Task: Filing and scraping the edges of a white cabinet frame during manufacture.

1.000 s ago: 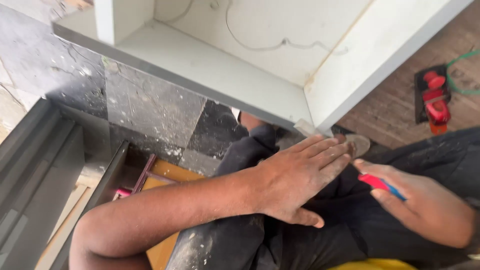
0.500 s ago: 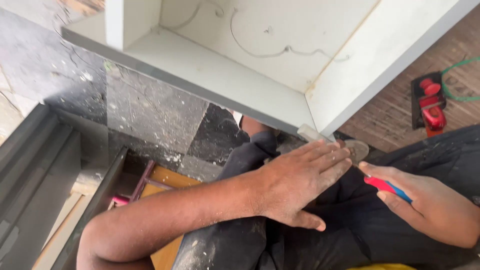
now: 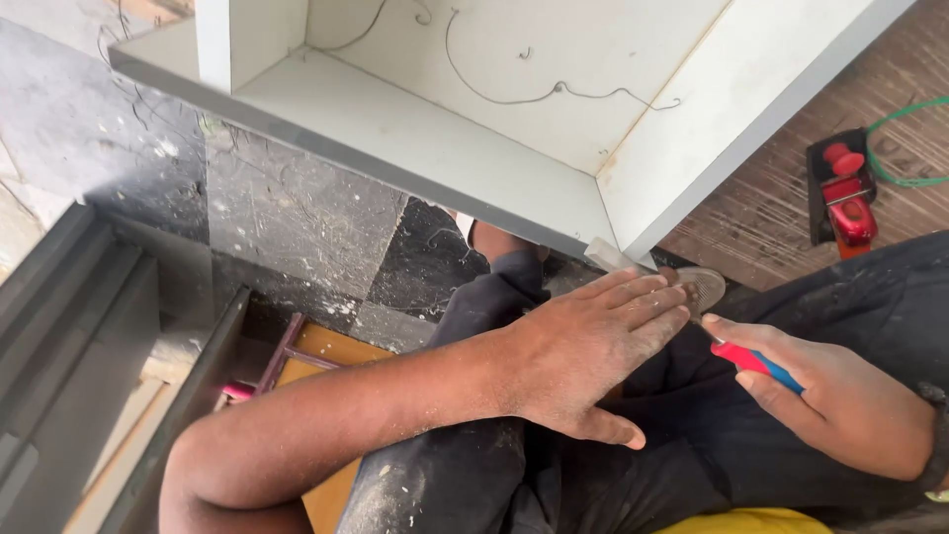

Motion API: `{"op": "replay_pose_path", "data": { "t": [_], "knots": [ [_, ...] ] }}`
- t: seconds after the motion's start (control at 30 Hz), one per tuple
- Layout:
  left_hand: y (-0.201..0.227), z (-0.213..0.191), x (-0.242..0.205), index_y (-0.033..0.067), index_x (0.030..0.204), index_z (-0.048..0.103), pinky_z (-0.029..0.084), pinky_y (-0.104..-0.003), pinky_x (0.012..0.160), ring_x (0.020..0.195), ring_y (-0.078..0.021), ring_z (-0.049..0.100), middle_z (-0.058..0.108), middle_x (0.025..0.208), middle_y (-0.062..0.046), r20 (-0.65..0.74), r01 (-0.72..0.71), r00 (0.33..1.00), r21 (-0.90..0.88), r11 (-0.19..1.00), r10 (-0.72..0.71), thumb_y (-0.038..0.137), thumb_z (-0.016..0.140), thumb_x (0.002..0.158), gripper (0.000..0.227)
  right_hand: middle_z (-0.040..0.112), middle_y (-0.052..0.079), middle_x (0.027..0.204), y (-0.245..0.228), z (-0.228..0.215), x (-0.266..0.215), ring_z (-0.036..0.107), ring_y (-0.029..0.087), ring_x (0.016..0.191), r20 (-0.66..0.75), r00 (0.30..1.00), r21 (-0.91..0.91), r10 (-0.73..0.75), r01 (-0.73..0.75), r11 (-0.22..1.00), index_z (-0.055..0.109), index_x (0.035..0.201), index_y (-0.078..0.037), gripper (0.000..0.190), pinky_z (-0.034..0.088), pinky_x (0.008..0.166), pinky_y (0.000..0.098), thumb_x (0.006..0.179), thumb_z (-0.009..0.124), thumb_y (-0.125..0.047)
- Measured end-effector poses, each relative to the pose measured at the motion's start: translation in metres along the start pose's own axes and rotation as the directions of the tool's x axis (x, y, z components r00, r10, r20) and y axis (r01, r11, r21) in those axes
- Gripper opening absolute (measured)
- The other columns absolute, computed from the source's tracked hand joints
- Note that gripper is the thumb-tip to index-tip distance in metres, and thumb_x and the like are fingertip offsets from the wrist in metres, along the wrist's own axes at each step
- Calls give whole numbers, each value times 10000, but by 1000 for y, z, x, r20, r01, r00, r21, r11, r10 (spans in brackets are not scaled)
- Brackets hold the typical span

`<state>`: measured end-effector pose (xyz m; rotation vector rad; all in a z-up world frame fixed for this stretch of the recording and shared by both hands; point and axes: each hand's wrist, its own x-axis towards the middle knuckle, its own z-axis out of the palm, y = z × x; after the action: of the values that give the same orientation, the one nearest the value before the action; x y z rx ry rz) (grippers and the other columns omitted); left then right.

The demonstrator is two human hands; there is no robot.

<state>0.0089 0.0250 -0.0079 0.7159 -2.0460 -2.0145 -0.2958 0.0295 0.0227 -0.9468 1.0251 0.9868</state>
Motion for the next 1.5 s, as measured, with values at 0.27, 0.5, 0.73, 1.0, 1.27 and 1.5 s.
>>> {"op": "replay_pose_path", "data": {
  "t": [0.27,0.5,0.73,1.0,1.27,1.5],
  "knots": [
    [0,-3,-4,-145,1488,337,203,-522,1285,1518,-434,311,371,1562,-332,3,52,999,5,999,-53,572,827,703,1170,734,107,1298,20,13,11,737,249,1074,-177,899,79,-400,418,905,456,1541,-111,633,576,873,360,960,599,-317],
    [0,-17,-9,-149,1491,314,171,-546,1267,1498,-442,300,371,1541,-337,-31,125,992,17,992,-124,557,861,663,1217,708,129,1305,-31,-12,16,733,292,1086,-185,901,53,-394,409,911,449,1509,-120,651,555,884,386,908,597,-322],
    [2,-20,-13,-102,1479,350,192,-518,1285,1528,-413,296,374,1574,-295,-17,141,990,15,990,-141,552,844,681,1145,779,58,1181,-30,-10,15,745,217,1034,-93,980,34,-176,180,983,453,1566,-205,665,593,883,342,940,607,-370],
    [-3,-18,-21,-127,1479,381,220,-500,1311,1532,-414,342,418,1549,-303,-73,88,993,-18,996,-89,570,811,709,1124,725,51,1203,-7,-5,21,727,205,1061,-87,956,58,-279,285,957,462,1502,-145,605,592,881,338,938,599,-316],
    [-2,-15,-19,-156,1452,389,232,-516,1277,1494,-439,351,429,1517,-339,-102,75,992,-1,997,-75,602,818,718,1139,718,123,1268,-23,-10,19,725,271,1108,-223,873,-31,-433,438,898,493,1460,-120,612,559,885,378,885,615,-288],
    [5,-18,-19,-150,1453,405,223,-530,1274,1499,-443,357,454,1516,-317,-80,88,993,-44,995,-91,572,840,705,1128,755,91,1217,-5,8,18,783,232,1028,-193,890,51,-412,428,902,457,1516,-121,627,584,857,354,938,605,-311]
  ]
}}
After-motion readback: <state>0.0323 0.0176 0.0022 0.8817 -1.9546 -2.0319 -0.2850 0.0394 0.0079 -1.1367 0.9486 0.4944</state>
